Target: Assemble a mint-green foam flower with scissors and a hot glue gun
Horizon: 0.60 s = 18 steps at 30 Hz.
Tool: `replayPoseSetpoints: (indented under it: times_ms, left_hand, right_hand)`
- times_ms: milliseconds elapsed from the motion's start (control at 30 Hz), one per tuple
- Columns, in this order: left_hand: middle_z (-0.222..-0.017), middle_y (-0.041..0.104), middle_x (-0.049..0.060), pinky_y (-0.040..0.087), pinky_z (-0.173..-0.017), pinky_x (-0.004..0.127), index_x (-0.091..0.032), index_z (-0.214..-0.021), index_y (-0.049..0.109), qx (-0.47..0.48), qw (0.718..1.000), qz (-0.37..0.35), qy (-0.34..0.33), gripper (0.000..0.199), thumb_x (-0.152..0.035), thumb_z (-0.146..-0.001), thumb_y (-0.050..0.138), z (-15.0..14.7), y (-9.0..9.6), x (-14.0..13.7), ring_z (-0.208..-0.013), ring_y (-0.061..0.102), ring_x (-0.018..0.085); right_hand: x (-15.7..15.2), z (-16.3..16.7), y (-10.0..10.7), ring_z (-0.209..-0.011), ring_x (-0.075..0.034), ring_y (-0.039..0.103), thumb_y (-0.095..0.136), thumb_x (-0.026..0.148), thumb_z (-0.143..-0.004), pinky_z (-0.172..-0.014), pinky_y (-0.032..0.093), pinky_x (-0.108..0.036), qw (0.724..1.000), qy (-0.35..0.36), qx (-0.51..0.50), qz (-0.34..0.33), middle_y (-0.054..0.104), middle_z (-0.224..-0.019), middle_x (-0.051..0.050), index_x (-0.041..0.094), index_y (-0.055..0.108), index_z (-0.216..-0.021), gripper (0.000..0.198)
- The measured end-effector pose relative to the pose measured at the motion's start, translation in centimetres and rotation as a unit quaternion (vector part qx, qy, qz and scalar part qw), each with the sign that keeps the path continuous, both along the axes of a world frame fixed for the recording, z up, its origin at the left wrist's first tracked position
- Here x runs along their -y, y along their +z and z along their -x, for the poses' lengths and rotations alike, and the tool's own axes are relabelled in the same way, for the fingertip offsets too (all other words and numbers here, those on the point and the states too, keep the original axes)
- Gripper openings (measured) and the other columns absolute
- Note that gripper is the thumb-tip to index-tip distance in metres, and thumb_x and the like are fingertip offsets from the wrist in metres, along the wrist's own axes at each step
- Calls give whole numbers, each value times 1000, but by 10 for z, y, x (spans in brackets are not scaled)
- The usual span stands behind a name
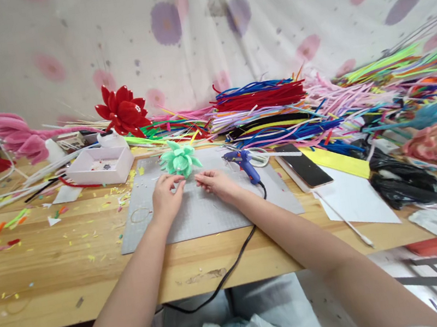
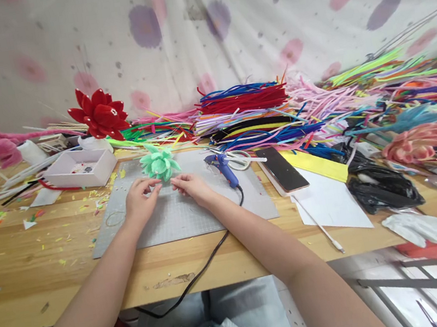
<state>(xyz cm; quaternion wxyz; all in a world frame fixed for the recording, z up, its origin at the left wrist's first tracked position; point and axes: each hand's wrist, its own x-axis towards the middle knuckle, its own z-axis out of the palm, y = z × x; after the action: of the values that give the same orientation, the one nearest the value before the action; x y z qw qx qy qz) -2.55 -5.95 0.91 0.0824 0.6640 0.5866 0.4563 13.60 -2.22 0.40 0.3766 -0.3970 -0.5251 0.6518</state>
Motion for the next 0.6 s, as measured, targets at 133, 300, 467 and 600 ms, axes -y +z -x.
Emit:
replayPoseSetpoints:
  times_ms: [133,300,467,600]
  left_hand:
    - [-78,59,3,43,-63,25,-18,-82,67,10,999,-20,-27,11,-18,-74,60,-13,-2,1,-63,49,11]
    - [-76,58,2,43,-62,25,-17,-81,66,33,999,-33,-13,10,-19,-73,61,-15,-3,1,-62,49,10]
    - [-79,58,3,43,-65,25,-18,-80,67,41,999,-12,-13,9,-22,-73,62,-18,1,2,-69,52,12]
    - [-81,59,3,43,-67,26,-19,-81,68,38,999,5,-9,10,-22,-74,61,-19,2,3,-69,51,13]
  right_hand:
    - [2,8,4,-47,-3,39,73,45,-56,-46,25,-19,995,24,-64,68,50,-56,5,15,54,-65,36]
    - [-1,14,3,-43,-3,34,74,44,-56,-43,20,-19,992,-17,-86,86,46,-50,7,15,52,-63,37]
    - [-1,15,3,-42,-3,32,72,46,-58,-43,19,-20,996,-14,-66,66,44,-49,8,16,51,-62,37]
    - [0,17,3,-42,-3,31,69,47,-60,-42,20,-20,998,-19,-41,50,43,-49,8,16,50,-61,37]
